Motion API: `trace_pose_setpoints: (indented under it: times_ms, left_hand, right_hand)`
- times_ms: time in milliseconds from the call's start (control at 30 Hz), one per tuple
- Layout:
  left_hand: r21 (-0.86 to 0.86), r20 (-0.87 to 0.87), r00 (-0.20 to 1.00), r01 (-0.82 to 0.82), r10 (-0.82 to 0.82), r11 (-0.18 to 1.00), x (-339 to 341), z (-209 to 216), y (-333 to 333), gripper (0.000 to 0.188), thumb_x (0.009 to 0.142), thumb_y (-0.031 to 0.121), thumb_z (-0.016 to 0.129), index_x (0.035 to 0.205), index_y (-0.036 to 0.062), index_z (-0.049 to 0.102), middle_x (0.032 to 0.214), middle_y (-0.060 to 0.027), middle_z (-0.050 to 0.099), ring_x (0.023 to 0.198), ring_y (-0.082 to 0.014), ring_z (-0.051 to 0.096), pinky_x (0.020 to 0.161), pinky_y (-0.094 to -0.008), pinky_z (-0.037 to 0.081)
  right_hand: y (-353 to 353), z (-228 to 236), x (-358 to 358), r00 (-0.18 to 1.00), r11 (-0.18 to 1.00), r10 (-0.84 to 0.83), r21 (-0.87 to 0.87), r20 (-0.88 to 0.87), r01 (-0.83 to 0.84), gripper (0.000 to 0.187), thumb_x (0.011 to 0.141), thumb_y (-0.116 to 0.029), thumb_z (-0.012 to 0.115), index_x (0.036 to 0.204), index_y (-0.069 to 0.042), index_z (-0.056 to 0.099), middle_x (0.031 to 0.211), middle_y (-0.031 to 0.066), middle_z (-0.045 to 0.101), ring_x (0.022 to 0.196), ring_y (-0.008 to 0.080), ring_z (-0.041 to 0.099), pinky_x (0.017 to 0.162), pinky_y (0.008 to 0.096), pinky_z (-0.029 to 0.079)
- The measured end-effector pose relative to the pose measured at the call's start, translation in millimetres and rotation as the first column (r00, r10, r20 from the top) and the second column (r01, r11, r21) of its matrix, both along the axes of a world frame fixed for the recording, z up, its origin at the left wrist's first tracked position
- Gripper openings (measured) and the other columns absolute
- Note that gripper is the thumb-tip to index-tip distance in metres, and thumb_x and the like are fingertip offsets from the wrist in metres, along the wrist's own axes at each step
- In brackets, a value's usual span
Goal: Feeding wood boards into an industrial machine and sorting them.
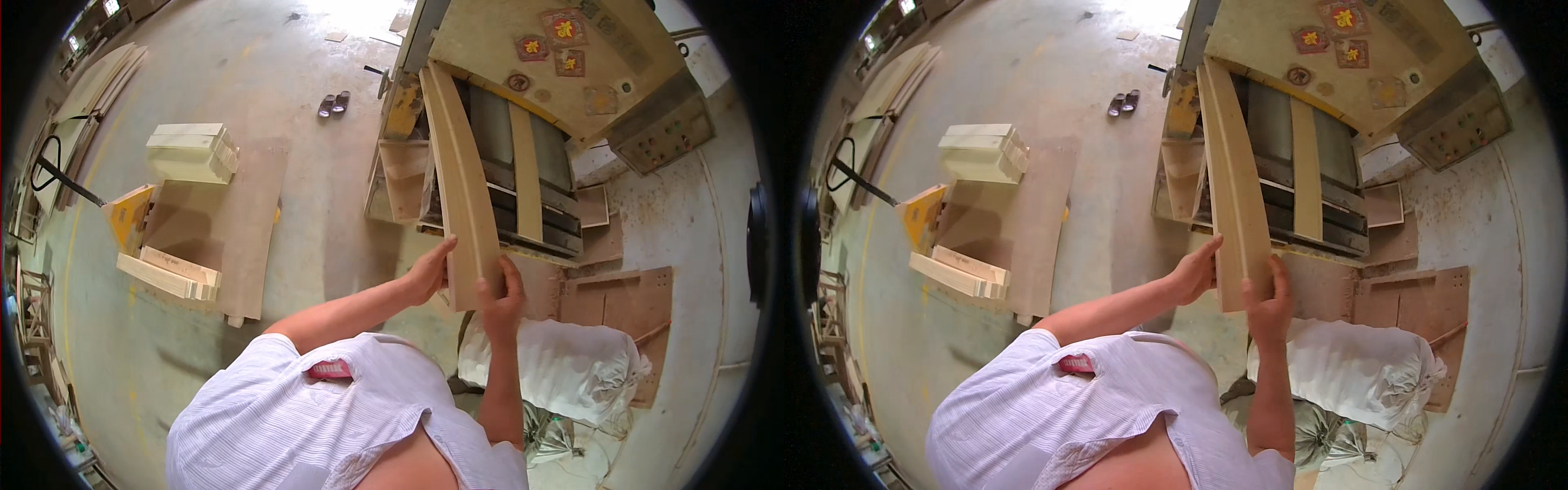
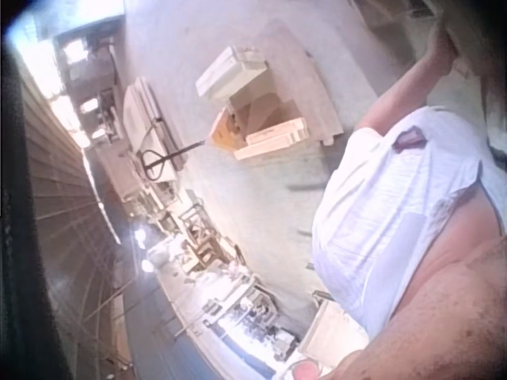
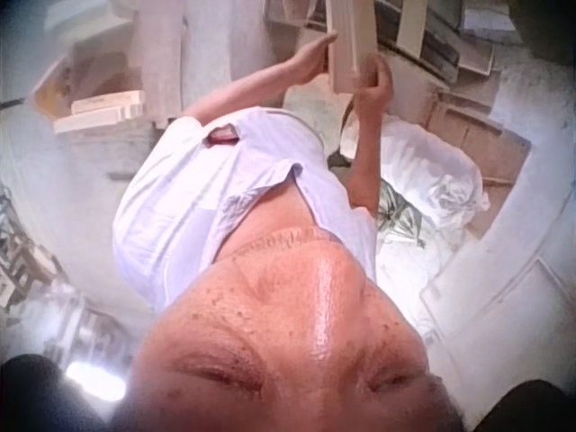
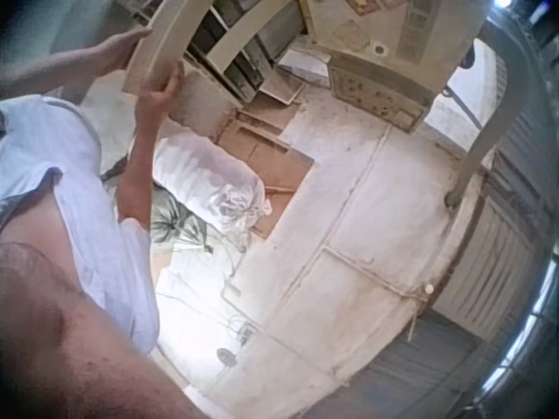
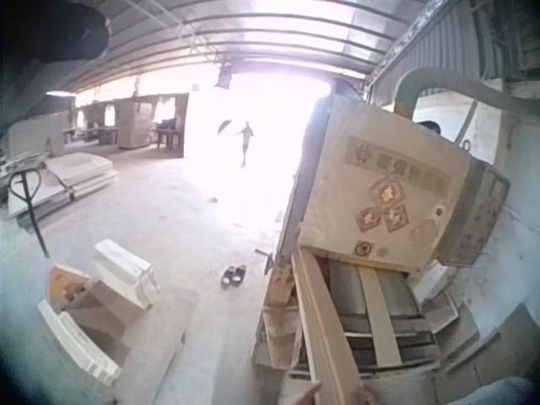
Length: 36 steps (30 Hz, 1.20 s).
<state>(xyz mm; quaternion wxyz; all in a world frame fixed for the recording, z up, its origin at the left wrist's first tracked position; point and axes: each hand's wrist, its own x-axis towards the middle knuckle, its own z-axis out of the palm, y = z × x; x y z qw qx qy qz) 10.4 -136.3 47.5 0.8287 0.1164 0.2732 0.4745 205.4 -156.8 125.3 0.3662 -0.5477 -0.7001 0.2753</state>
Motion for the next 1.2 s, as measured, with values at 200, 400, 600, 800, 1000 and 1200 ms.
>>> trace_pose_setpoints:
  times_ms: [200,400,600,800,1000,1200]
  left_hand:
    - [0.082,-0.162,0.986,-0.022,0.035,0.996,7.6,-7.8,-3.1,0.057,0.118,0.04,0.061,0.161,0.0047,0.051,0.15,-0.0117,0.068,0.136,-0.025,0.069,0.115,-0.0459,0.055]
    - [0.051,-0.149,0.987,-0.052,0.059,0.997,10.9,-14.8,-0.4,0.049,0.116,0.032,0.064,0.155,0.0031,0.054,0.143,-0.011,0.071,0.129,-0.0238,0.073,0.111,-0.0458,0.059]
    - [0.046,-0.16,0.982,-0.089,0.096,0.995,15.5,-2.9,0.4,0.046,0.115,0.03,0.065,0.149,0.0006,0.057,0.137,-0.0104,0.073,0.123,-0.0237,0.075,0.107,-0.0462,0.062]
    - [0.047,-0.243,0.966,-0.076,0.085,0.996,19.8,-34.5,2.5,0.049,0.109,0.037,0.072,0.148,0.0084,0.06,0.133,-0.0088,0.074,0.121,-0.0239,0.072,0.098,-0.0459,0.062]
    - [0.084,-0.182,0.978,-0.086,0.1,0.993,16.9,-10.3,-6.6,0.054,0.11,0.039,0.069,0.153,0.0078,0.057,0.135,-0.0093,0.072,0.12,-0.0234,0.072,0.097,-0.0442,0.061]
    - [0.044,-0.205,0.975,-0.079,0.086,0.996,11.2,2.3,-8.6,0.055,0.111,0.042,0.067,0.153,0.0079,0.057,0.134,-0.0077,0.072,0.117,-0.0206,0.073,0.093,-0.0396,0.061]
  right_hand:
    - [8.2,-3.1,81.6,0.521,0.789,-0.263,-0.492,-0.812,-0.367,0.067,0.105,-0.041,0.064,0.155,0.003,0.06,0.149,0.022,0.069,0.136,0.0437,0.068,0.11,0.0518,0.058]
    - [-1.0,-43.6,120.4,0.153,0.667,-0.347,-0.358,-0.925,-0.653,0.063,0.105,-0.04,0.065,0.151,0.003,0.063,0.146,0.0224,0.071,0.134,0.0496,0.068,0.109,0.0609,0.058]
    - [-2.1,-80.9,157.3,0.737,0.7,-0.325,-0.675,-0.592,-0.234,0.052,0.103,-0.017,0.073,0.151,0.001,0.064,0.13,0.0124,0.078,0.116,0.0285,0.076,0.101,0.0435,0.061]
    - [-19.2,-49.9,113.1,0.971,0.894,-0.202,-0.43,-0.127,0.129,0.074,0.101,-0.016,0.08,0.166,0.001,0.048,0.153,0.0177,0.062,0.136,0.0287,0.062,0.116,0.0421,0.052]
    - [-34.8,0.2,66.8,0.916,0.989,0.035,-0.143,0.399,0.024,0.099,0.08,-0.016,0.095,0.165,-0.005,0.044,0.161,0.0241,0.05,0.154,0.0446,0.048,0.125,0.0524,0.046]
    - [-33.0,-27.6,64.1,0.861,0.994,0.018,-0.1,0.508,0.038,0.105,0.076,-0.021,0.098,0.164,0.0,0.043,0.162,0.0277,0.049,0.154,0.0488,0.046,0.126,0.056,0.046]
